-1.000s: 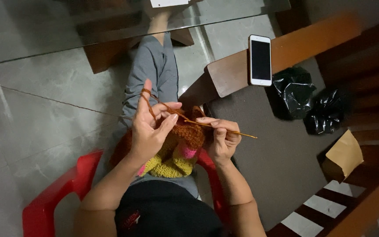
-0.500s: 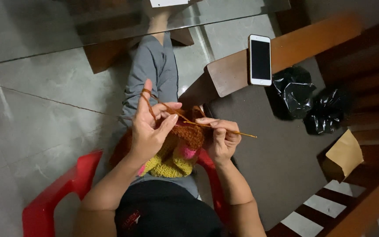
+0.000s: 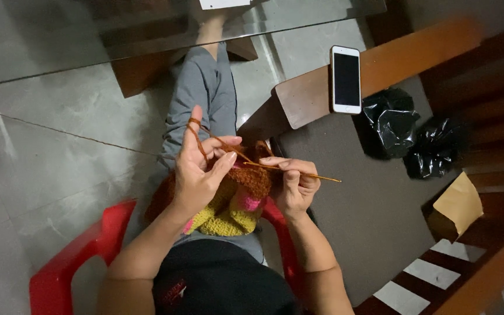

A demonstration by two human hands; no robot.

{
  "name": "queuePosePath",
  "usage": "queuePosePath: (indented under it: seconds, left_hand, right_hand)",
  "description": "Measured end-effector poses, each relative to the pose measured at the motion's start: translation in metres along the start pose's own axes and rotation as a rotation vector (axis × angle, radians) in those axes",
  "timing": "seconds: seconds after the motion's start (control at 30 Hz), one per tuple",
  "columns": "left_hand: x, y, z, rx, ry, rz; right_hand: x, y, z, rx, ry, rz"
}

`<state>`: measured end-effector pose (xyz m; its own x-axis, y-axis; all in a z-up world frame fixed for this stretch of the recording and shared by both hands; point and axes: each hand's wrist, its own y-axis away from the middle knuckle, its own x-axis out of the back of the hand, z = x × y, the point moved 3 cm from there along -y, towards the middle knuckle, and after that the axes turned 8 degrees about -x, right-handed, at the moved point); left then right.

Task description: Crocheting a multi-colored fabric piece using a crochet hook and yarn while sitting in a chair and then on the floor.

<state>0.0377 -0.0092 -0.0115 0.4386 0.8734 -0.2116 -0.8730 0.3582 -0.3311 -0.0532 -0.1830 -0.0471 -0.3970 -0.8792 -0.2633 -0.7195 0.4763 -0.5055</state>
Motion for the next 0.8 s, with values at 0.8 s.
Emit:
queuePosePath:
  seconds: [0.8]
  left_hand:
    - [-0.008, 0.005, -0.013, 0.032, -0.017, -0.136]
  right_hand:
    - [-0.019, -0.003, -0.008, -0.04, -0.038, 0.012]
